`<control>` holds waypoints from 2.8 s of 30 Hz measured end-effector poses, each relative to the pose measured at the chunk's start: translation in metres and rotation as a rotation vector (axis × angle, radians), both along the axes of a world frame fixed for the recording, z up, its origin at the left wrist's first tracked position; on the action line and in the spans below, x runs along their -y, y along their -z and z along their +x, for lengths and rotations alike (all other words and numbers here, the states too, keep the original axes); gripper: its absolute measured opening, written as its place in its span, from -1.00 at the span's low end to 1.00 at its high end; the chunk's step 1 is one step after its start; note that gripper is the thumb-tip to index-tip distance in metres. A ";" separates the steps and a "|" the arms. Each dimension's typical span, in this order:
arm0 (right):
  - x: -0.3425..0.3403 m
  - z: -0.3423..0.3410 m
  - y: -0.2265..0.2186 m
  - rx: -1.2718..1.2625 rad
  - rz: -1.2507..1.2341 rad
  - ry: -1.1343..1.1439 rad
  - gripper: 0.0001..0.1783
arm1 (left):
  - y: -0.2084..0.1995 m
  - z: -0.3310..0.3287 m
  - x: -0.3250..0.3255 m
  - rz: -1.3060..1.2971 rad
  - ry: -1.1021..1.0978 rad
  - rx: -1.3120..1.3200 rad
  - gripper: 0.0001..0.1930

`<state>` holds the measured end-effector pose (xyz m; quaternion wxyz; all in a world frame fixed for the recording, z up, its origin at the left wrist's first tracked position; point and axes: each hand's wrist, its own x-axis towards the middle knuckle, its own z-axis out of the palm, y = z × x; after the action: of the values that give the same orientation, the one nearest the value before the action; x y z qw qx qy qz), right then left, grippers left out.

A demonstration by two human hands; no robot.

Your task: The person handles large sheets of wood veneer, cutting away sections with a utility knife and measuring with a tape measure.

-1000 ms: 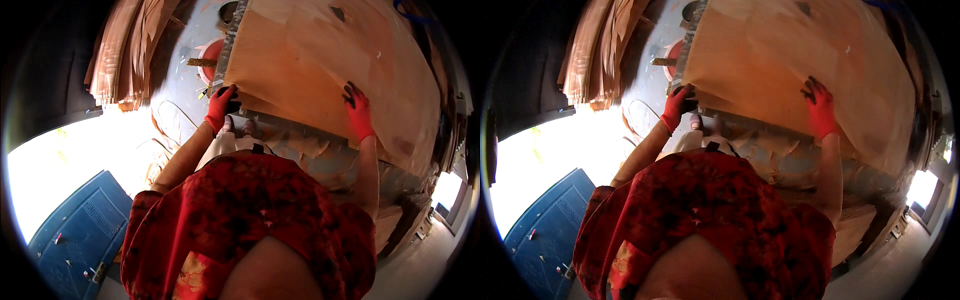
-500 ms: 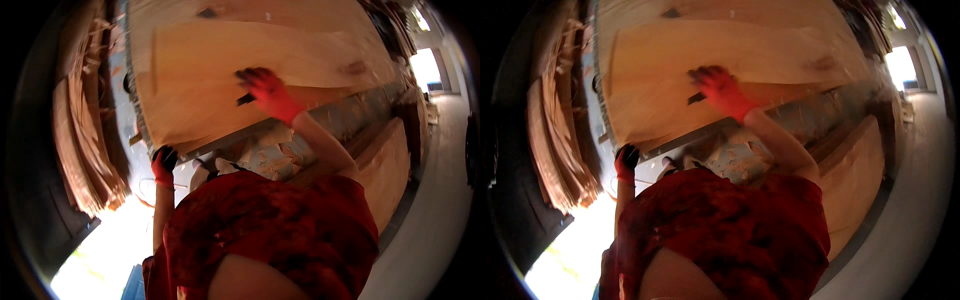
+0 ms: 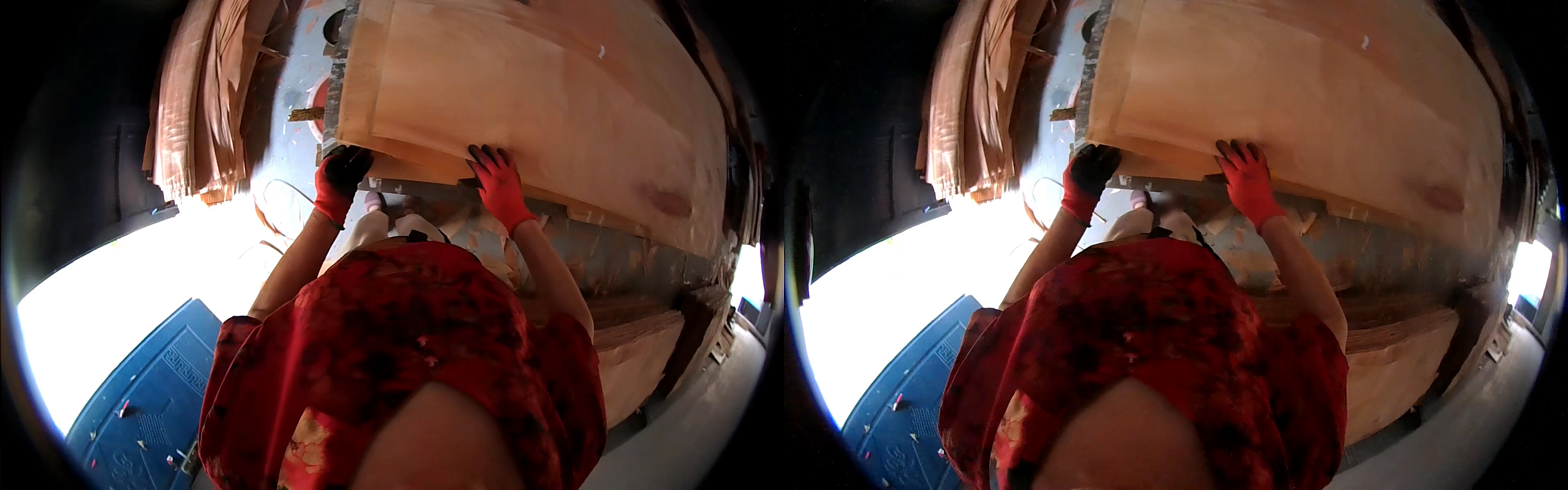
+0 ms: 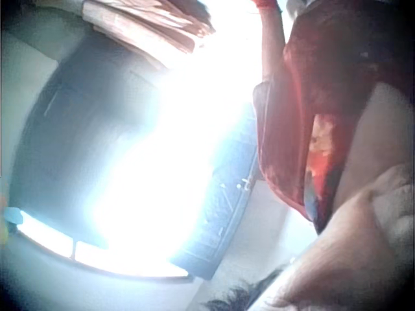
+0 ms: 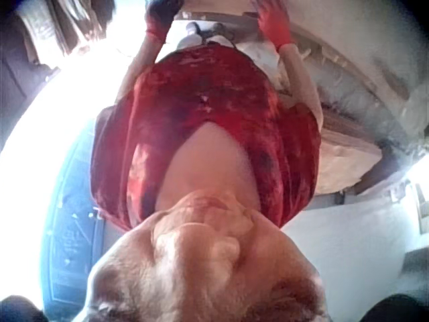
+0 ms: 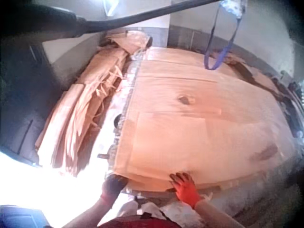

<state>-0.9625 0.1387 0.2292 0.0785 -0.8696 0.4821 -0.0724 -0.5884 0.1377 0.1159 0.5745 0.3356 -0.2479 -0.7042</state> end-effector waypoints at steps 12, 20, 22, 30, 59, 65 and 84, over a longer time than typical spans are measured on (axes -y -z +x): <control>-0.002 0.028 0.016 0.053 -0.102 -0.099 -0.53 | -0.079 -0.001 0.031 0.630 0.099 -0.281 -0.03; -0.001 0.032 0.024 0.182 -0.049 -0.064 -0.54 | -0.089 0.022 0.073 0.520 0.412 0.351 -0.51; -0.009 0.016 -0.002 0.264 -0.026 -0.053 -0.58 | -0.098 0.016 0.086 0.403 0.426 0.435 -0.57; -0.094 -0.082 -0.030 1.171 0.417 1.030 -0.63 | -0.217 -0.044 0.145 0.142 0.386 0.377 -0.61; 0.041 -0.212 0.089 2.617 0.058 0.407 -0.52 | -0.300 0.314 0.081 -0.735 -0.566 1.278 -0.39; 0.060 -0.167 0.055 2.459 0.047 0.672 -0.52 | -0.239 0.439 -0.040 -0.262 -0.438 0.282 -0.63; 0.418 0.375 -0.075 2.100 0.736 0.106 -0.51 | -0.264 0.834 -0.090 -0.412 -0.607 0.494 -0.61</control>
<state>-0.5875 -0.2790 0.3044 0.6972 -0.2784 0.2048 -0.6281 0.2460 0.2274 0.3795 0.7337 0.4302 -0.4030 -0.3379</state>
